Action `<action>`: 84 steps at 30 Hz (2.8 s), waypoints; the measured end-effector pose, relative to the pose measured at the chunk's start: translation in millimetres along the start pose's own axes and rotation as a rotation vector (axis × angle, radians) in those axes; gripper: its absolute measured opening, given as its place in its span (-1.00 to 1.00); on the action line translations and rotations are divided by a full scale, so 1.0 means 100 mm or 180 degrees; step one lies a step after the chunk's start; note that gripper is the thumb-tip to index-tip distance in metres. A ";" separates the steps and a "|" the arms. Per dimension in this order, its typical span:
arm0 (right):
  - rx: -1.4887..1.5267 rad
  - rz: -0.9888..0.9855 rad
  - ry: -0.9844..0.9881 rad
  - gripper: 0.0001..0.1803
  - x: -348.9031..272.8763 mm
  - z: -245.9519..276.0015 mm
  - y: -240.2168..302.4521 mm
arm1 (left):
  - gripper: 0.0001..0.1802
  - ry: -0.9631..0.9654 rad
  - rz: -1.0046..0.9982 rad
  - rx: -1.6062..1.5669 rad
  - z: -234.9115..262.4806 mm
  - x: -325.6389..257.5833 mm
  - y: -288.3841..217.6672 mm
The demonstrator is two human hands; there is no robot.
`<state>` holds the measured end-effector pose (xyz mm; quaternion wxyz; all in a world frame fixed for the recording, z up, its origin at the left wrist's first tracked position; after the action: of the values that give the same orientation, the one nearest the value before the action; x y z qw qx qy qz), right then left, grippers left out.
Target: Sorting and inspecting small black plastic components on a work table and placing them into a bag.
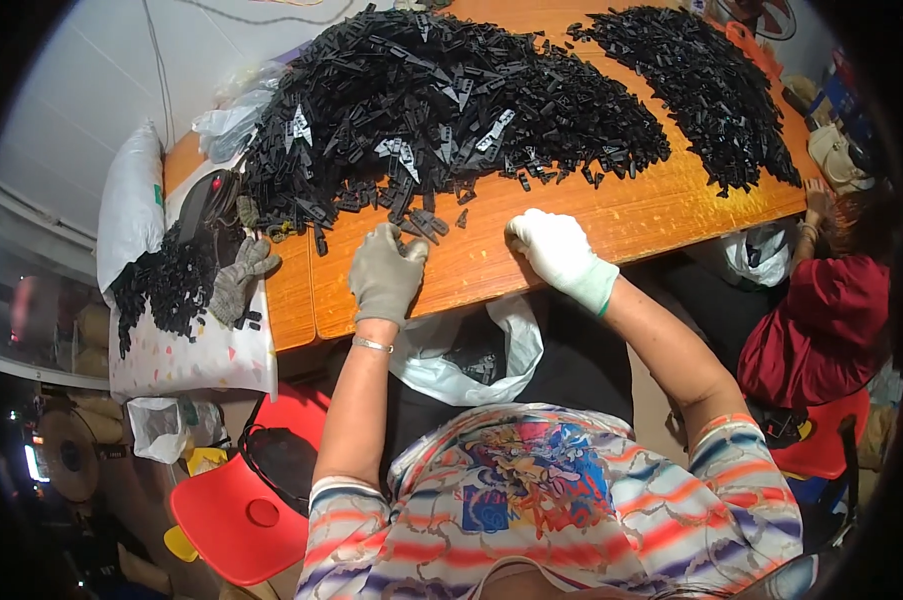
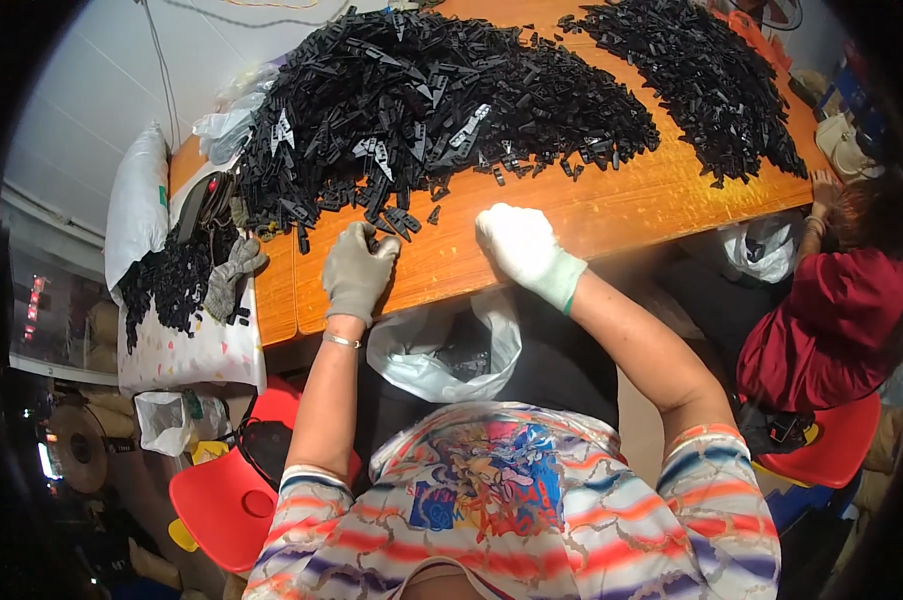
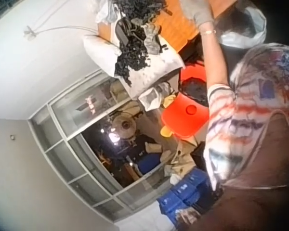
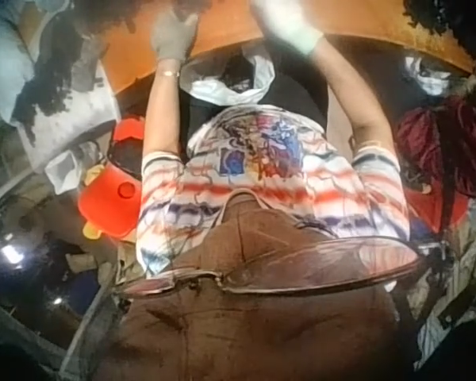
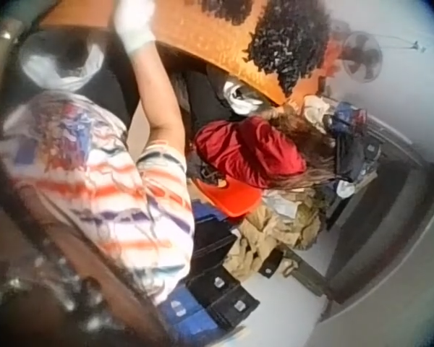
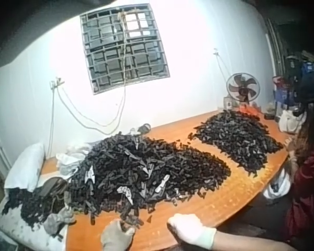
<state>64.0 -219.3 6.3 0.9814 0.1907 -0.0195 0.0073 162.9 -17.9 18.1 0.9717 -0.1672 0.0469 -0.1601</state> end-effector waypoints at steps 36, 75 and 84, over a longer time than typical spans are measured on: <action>0.3921 -0.0065 -0.0464 -0.68 0.06 -0.05 0.76 | -0.74 0.1081 -0.0632 -0.5592 -0.31 -0.66 -0.21; 0.0261 0.0990 -0.0440 -0.88 0.13 0.04 1.06 | -0.68 0.0225 0.0013 -0.4078 -0.41 -0.59 -0.11; 0.1203 -0.0007 -0.0634 -0.82 0.19 0.16 0.77 | -0.81 0.0851 -0.0545 -0.4554 -0.28 -0.54 -0.19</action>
<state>80.7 -153.3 50.4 0.9215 0.3711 -0.1145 -0.0091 102.0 -25.9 -0.1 0.5949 -0.7430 0.2449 -0.1847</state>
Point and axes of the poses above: each hand's wrist, its own x-axis towards the middle knuckle, its own z-axis out of the back of the hand, y = z × x, the point moved 8 cm from there along x, towards the middle knuckle, and after that the axes turned 10 degrees about y, right-handed, at the moved point
